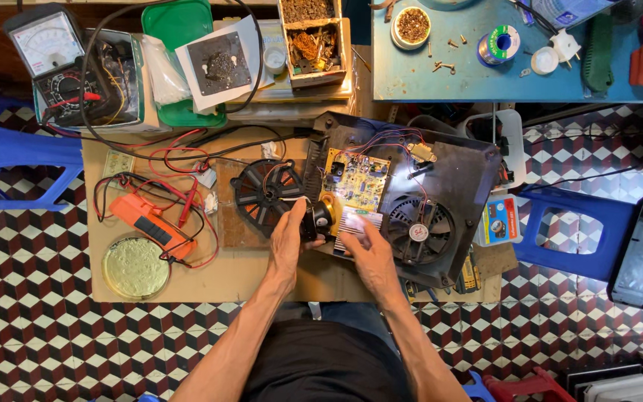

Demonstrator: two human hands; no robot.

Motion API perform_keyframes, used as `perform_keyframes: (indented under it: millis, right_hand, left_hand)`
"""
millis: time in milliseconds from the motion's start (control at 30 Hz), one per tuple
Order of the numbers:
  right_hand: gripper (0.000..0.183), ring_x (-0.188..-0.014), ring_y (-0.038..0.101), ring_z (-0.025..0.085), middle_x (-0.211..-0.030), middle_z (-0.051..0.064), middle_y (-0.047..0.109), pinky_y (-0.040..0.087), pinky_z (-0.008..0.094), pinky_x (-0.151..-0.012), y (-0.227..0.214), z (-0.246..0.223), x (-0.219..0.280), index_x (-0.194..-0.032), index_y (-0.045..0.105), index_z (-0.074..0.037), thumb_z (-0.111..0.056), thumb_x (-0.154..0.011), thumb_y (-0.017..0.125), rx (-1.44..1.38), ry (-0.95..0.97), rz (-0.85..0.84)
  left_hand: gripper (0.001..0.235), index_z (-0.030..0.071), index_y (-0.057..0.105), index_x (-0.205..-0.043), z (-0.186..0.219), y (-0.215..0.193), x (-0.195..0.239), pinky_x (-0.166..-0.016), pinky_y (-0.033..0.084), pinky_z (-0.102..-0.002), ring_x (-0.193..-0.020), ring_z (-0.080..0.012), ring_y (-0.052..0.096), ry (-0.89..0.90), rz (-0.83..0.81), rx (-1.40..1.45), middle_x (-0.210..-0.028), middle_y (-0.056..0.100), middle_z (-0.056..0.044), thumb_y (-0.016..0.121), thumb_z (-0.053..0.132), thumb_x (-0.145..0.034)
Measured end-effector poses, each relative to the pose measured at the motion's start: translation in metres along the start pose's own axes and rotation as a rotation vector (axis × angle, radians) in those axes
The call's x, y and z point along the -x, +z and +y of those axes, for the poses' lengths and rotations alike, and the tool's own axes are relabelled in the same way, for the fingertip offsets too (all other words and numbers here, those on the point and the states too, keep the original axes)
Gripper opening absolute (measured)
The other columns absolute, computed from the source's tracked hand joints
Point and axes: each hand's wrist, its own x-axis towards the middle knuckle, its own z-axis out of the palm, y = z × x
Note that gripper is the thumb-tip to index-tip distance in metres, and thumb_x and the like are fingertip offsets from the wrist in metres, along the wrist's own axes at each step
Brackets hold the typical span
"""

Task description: The person uses a handheld orange light to illuminate a circuit board and then manipulates components on the board with both hands. They handle a heatsink and a copper coil, adjusting their positions on the board.

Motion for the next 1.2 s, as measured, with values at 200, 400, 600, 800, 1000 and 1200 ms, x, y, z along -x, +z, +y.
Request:
perform_keyframes:
  millis: [200,400,600,800,1000,1200]
  right_hand:
    - [0.064,-0.099,0.068,0.016,-0.112,0.017,0.074,0.054,0.03,-0.091,0.027,-0.004,0.013,-0.147,0.052,0.004,-0.022,-0.091,0.07,-0.106,0.036,-0.1]
    - [0.061,-0.11,0.066,0.014,-0.123,0.007,0.07,0.053,0.031,-0.094,0.031,-0.002,0.016,-0.142,0.052,0.002,-0.018,-0.087,0.071,-0.226,0.032,-0.079]
    - [0.04,-0.092,0.059,0.014,-0.103,0.007,0.069,0.049,0.029,-0.084,0.034,-0.013,0.03,-0.128,0.066,-0.004,-0.02,-0.091,0.068,0.043,0.054,-0.075]
    - [0.04,-0.091,0.058,0.013,-0.098,0.001,0.064,0.046,0.028,-0.082,0.034,-0.014,0.033,-0.132,0.065,-0.01,-0.023,-0.094,0.065,0.019,0.091,-0.133]
    - [0.047,-0.097,0.063,0.011,-0.108,0.001,0.072,0.05,0.026,-0.087,0.032,-0.013,0.032,-0.136,0.065,-0.011,-0.027,-0.092,0.065,-0.03,0.07,-0.199]
    - [0.055,-0.096,0.056,0.016,-0.108,0.011,0.067,0.047,0.031,-0.087,0.039,0.001,0.045,-0.143,0.064,-0.011,-0.032,-0.092,0.064,0.3,0.162,-0.289]
  left_hand:
    - [0.068,-0.001,0.065,-0.115,-0.003,0.0,0.012,-0.073,0.058,-0.026,-0.079,-0.0145,0.069,0.018,0.015,-0.066,-0.094,0.069,-0.008,0.064,0.061,-0.089]
    - [0.063,0.001,0.07,-0.114,-0.014,0.001,0.018,-0.076,0.049,-0.027,-0.087,-0.0129,0.061,0.117,0.11,-0.216,-0.095,0.068,-0.004,0.068,0.057,-0.086]
    - [0.064,0.0,0.075,-0.105,-0.025,-0.003,0.026,-0.071,0.045,-0.029,-0.08,-0.0133,0.056,0.072,0.131,-0.325,-0.087,0.066,-0.005,0.064,0.061,-0.088]
    - [0.064,0.001,0.075,-0.105,-0.021,-0.014,0.039,-0.074,0.046,-0.026,-0.081,-0.0099,0.057,0.045,0.044,-0.255,-0.087,0.068,-0.001,0.062,0.062,-0.09]
    - [0.052,0.003,0.075,-0.111,-0.001,-0.022,0.058,-0.07,0.049,-0.024,-0.08,-0.0098,0.061,0.148,-0.04,-0.391,-0.089,0.071,-0.001,0.081,0.044,-0.079]
    - [0.056,0.005,0.071,-0.118,-0.003,-0.057,0.063,-0.075,0.056,-0.031,-0.088,-0.0167,0.07,0.3,0.109,-0.614,-0.1,0.074,-0.005,0.085,0.037,-0.074]
